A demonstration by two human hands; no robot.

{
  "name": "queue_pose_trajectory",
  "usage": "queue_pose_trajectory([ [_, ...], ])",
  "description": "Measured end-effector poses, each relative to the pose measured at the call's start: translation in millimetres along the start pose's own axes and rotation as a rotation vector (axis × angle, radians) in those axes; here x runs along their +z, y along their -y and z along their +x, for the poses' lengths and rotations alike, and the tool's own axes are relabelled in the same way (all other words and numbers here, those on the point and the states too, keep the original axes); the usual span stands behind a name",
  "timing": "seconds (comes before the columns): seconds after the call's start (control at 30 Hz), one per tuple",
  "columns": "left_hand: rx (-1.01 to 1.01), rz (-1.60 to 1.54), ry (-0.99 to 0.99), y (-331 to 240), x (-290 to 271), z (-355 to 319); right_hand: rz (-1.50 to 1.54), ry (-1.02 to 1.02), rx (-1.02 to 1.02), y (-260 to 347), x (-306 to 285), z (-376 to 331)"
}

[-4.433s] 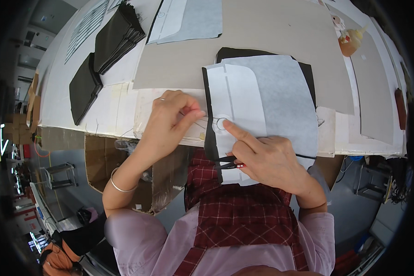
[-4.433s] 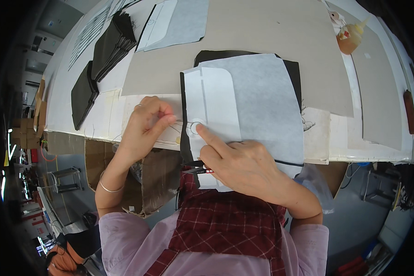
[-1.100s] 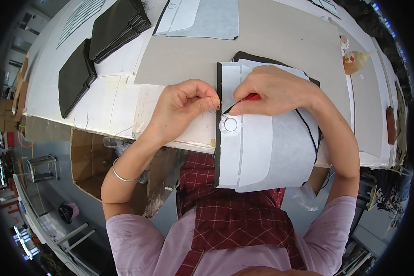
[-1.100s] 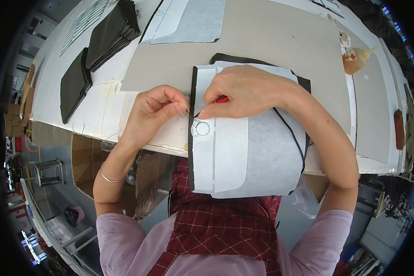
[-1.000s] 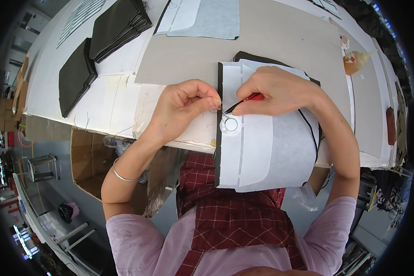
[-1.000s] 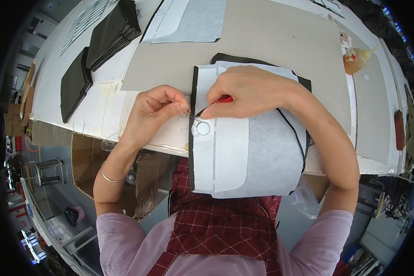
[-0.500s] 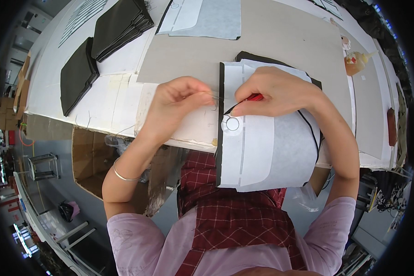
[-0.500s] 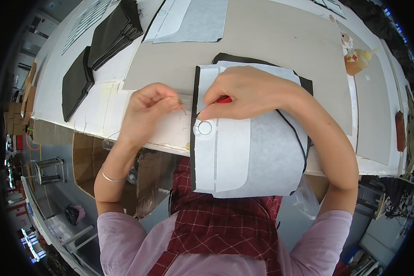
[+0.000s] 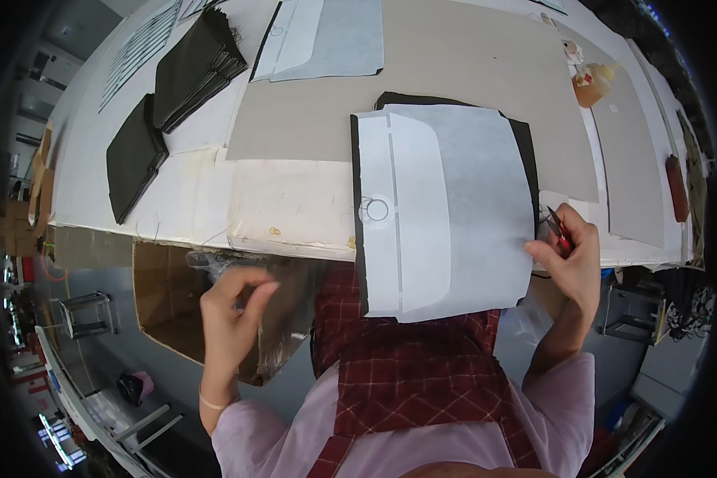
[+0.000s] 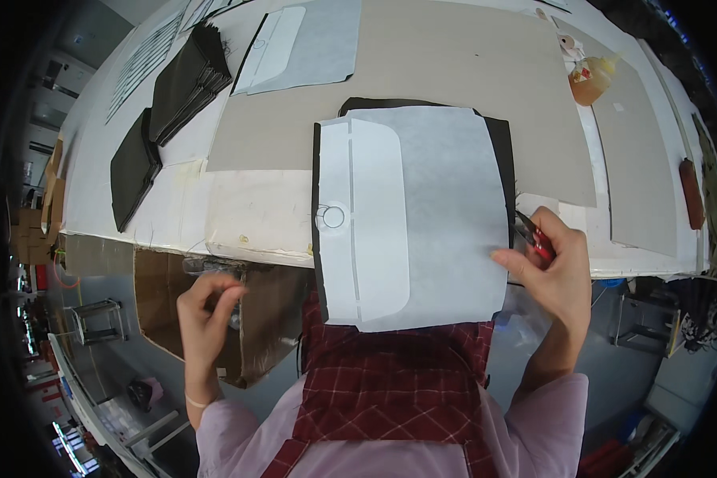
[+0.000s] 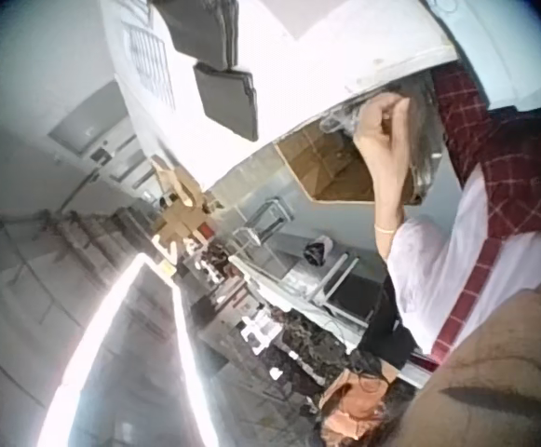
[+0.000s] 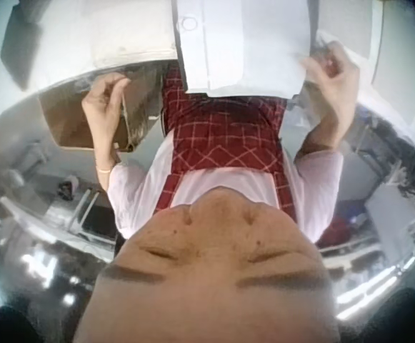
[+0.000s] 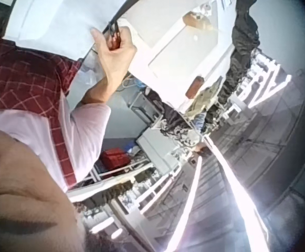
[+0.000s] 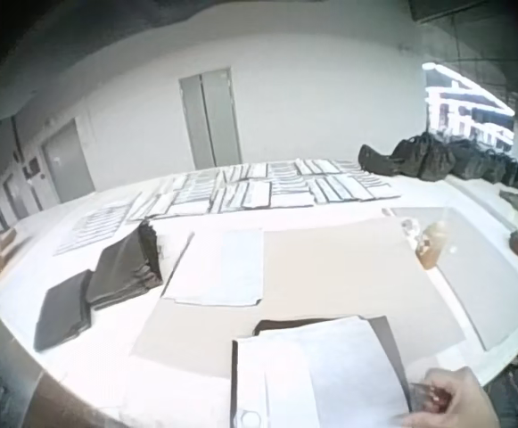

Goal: The person uses scissors to trim threads from dark fabric pieces and applies glue from a squeeze bottle to circular areas on white paper templates. They repeatedly place fabric pieces onto the templates, press them down, and trim excess threads. The person stacks completed pieces and continues the process with new fabric and templates.

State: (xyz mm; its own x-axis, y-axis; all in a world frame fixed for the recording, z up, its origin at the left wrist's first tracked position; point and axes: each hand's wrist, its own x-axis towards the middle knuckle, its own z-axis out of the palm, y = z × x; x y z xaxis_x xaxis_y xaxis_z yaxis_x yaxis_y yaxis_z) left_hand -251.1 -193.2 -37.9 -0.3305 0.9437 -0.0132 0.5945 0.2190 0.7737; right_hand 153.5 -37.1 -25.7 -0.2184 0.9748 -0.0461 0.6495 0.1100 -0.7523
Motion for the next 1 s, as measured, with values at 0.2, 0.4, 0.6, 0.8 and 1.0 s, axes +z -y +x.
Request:
queue_pose_trajectory([
  [0.2, 0.467, 0.136, 0.0, -51, 62, 74, 0.004, -0.046, -0.29, 26, 6, -2],
  [0.4, 0.24, -0.113, 0.171, -44, 71, 91, -0.383, 0.177, -0.662, 67, 40, 35],
  [0.6, 0.171, -0.276, 0.174, -37, 70, 95, -0.466, 0.193, -0.871, 90, 86, 74],
  [0.8, 0.13, -0.303, 0.18, -38, 70, 94, -0.484, 0.18, -0.947, 90, 99, 85],
  [1.0, 0.156, -0.341, 0.188, -34, 69, 94, -0.509, 0.239, -0.895, 96, 101, 85],
])
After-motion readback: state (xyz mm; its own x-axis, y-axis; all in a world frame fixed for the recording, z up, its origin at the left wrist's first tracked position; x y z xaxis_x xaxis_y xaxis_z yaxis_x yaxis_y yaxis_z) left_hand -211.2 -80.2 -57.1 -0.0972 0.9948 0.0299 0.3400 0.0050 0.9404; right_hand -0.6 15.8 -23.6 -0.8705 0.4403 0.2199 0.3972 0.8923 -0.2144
